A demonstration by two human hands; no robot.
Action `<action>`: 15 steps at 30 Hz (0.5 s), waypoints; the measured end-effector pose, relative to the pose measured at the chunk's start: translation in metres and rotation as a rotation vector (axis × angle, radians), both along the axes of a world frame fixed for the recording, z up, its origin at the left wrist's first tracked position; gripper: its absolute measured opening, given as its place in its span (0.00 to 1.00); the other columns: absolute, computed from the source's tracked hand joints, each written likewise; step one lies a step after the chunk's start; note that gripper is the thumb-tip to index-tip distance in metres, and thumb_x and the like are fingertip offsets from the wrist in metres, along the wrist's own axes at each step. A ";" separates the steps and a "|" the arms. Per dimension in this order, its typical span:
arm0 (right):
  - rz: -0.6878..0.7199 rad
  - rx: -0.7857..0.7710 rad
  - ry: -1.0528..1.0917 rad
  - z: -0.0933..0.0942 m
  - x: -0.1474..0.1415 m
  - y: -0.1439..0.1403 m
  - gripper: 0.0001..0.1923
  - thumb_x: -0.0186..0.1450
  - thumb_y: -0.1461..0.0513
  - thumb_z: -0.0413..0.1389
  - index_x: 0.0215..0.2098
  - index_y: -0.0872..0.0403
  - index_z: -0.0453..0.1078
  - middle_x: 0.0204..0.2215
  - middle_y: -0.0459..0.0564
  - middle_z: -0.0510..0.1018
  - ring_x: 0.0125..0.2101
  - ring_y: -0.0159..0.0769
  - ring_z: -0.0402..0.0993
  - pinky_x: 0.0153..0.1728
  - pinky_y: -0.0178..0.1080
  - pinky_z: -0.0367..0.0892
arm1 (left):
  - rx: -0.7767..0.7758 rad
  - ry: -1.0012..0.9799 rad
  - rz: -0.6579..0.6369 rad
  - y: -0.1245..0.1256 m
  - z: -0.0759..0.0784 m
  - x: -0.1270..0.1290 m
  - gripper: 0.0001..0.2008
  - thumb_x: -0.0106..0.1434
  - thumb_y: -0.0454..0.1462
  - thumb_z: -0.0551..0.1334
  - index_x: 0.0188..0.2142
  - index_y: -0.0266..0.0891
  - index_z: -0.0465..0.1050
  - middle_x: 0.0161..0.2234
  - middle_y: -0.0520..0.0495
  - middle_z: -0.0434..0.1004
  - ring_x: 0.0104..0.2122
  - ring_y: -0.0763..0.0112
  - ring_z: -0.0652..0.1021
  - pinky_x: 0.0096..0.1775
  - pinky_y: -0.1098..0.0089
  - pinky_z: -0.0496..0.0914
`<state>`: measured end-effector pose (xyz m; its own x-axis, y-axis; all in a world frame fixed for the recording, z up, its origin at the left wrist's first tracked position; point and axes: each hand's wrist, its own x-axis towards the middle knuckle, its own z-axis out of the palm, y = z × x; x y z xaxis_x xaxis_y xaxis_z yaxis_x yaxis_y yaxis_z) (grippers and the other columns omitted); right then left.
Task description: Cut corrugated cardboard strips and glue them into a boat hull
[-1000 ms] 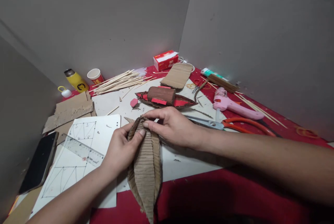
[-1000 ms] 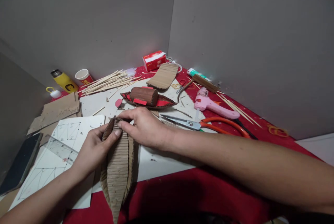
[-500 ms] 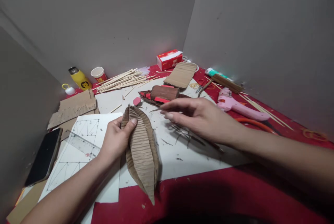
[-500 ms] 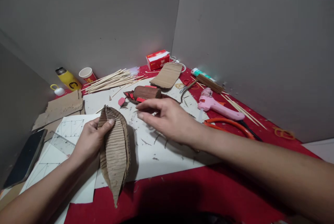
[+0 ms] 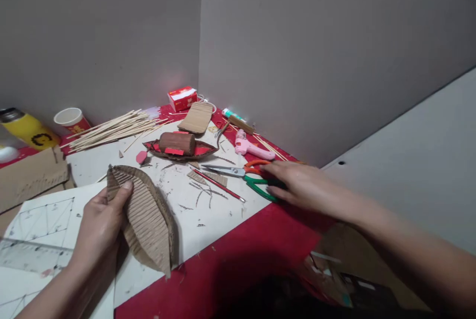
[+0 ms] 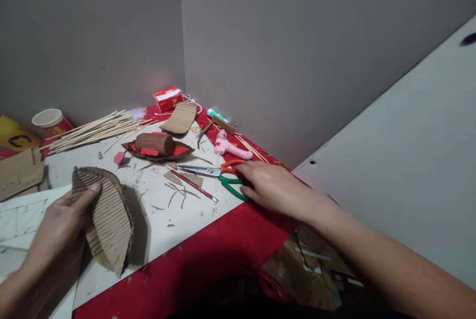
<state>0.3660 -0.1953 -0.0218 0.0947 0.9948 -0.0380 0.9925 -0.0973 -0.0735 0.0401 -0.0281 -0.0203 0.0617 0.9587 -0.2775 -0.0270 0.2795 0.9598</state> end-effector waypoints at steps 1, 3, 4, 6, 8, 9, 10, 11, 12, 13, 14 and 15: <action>0.009 -0.009 -0.019 -0.005 0.001 -0.001 0.17 0.64 0.65 0.51 0.50 0.59 0.70 0.45 0.63 0.79 0.41 0.50 0.78 0.38 0.47 0.73 | 0.017 -0.017 -0.003 -0.001 -0.001 0.000 0.16 0.49 0.42 0.73 0.35 0.36 0.78 0.28 0.47 0.82 0.27 0.64 0.81 0.31 0.68 0.75; 0.010 -0.015 -0.065 -0.015 0.004 0.000 0.18 0.63 0.67 0.49 0.50 0.61 0.70 0.44 0.66 0.79 0.40 0.52 0.79 0.37 0.47 0.73 | 0.053 -0.057 -0.025 -0.003 -0.004 0.000 0.16 0.50 0.43 0.73 0.35 0.35 0.78 0.28 0.47 0.81 0.27 0.65 0.80 0.33 0.68 0.75; 0.011 -0.027 -0.092 -0.019 0.006 0.002 0.17 0.63 0.67 0.49 0.48 0.61 0.71 0.43 0.67 0.79 0.40 0.53 0.79 0.36 0.47 0.73 | 0.071 -0.075 -0.026 -0.003 -0.006 0.000 0.16 0.50 0.43 0.73 0.35 0.35 0.78 0.28 0.47 0.81 0.28 0.66 0.80 0.34 0.68 0.75; 0.009 -0.051 -0.129 -0.025 0.011 0.006 0.17 0.62 0.67 0.49 0.46 0.61 0.73 0.42 0.68 0.80 0.39 0.54 0.80 0.34 0.47 0.73 | 0.104 -0.090 -0.020 -0.002 -0.009 -0.001 0.16 0.51 0.44 0.72 0.35 0.34 0.78 0.28 0.47 0.81 0.27 0.67 0.80 0.35 0.69 0.73; -0.022 -0.071 -0.132 -0.025 0.016 0.008 0.16 0.61 0.64 0.50 0.45 0.60 0.73 0.40 0.67 0.81 0.37 0.56 0.80 0.32 0.48 0.73 | 0.132 -0.103 -0.016 -0.001 -0.013 -0.002 0.16 0.52 0.44 0.72 0.34 0.34 0.78 0.28 0.47 0.81 0.27 0.68 0.79 0.35 0.69 0.72; -0.055 -0.086 -0.128 -0.024 0.019 0.007 0.17 0.61 0.62 0.51 0.45 0.60 0.74 0.39 0.67 0.81 0.36 0.57 0.80 0.31 0.49 0.73 | 0.145 -0.111 -0.019 0.000 -0.014 -0.003 0.16 0.52 0.44 0.71 0.34 0.34 0.77 0.28 0.47 0.80 0.28 0.68 0.79 0.35 0.69 0.72; -0.092 -0.105 -0.119 -0.022 0.021 0.006 0.17 0.61 0.59 0.52 0.44 0.59 0.74 0.38 0.66 0.82 0.35 0.58 0.81 0.30 0.50 0.73 | 0.156 -0.120 -0.025 0.000 -0.015 -0.003 0.15 0.53 0.44 0.71 0.34 0.34 0.77 0.28 0.47 0.80 0.28 0.69 0.78 0.35 0.69 0.72; -0.135 -0.119 -0.109 -0.019 0.022 0.003 0.19 0.61 0.57 0.52 0.44 0.59 0.75 0.36 0.66 0.82 0.34 0.59 0.81 0.30 0.51 0.73 | 0.163 -0.128 -0.030 0.001 -0.016 -0.003 0.15 0.54 0.44 0.71 0.33 0.34 0.77 0.28 0.47 0.80 0.28 0.69 0.78 0.35 0.69 0.71; -0.171 -0.122 -0.090 -0.017 0.022 0.001 0.20 0.61 0.55 0.52 0.44 0.59 0.75 0.35 0.66 0.82 0.33 0.60 0.81 0.29 0.52 0.73 | 0.169 -0.135 -0.033 0.001 -0.017 -0.004 0.15 0.54 0.44 0.70 0.33 0.34 0.77 0.27 0.47 0.80 0.28 0.69 0.78 0.34 0.69 0.71; -0.188 -0.109 -0.054 -0.015 0.021 -0.002 0.21 0.60 0.54 0.52 0.44 0.59 0.74 0.34 0.65 0.83 0.32 0.59 0.81 0.29 0.52 0.72 | 0.172 -0.141 -0.036 0.002 -0.018 -0.004 0.14 0.54 0.44 0.70 0.33 0.34 0.77 0.27 0.47 0.80 0.27 0.69 0.78 0.34 0.69 0.71; -0.187 -0.076 -0.003 -0.013 0.019 -0.004 0.22 0.59 0.54 0.51 0.45 0.58 0.73 0.32 0.64 0.83 0.30 0.57 0.81 0.29 0.50 0.72 | 0.173 -0.146 -0.039 0.002 -0.018 -0.004 0.14 0.54 0.44 0.70 0.32 0.34 0.77 0.27 0.48 0.79 0.27 0.69 0.78 0.34 0.69 0.71; -0.188 -0.005 0.032 -0.012 0.015 -0.006 0.22 0.59 0.54 0.51 0.46 0.57 0.72 0.31 0.62 0.83 0.29 0.54 0.81 0.28 0.48 0.73 | 0.172 -0.150 -0.044 0.001 -0.018 -0.004 0.14 0.54 0.43 0.70 0.32 0.34 0.76 0.27 0.48 0.79 0.27 0.69 0.78 0.34 0.69 0.71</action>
<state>0.3806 -0.2013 -0.0335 0.2775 0.9595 -0.0483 0.9541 -0.2812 -0.1036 0.0364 -0.0266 -0.0383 0.1327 0.9866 -0.0947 -0.1648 0.1162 0.9794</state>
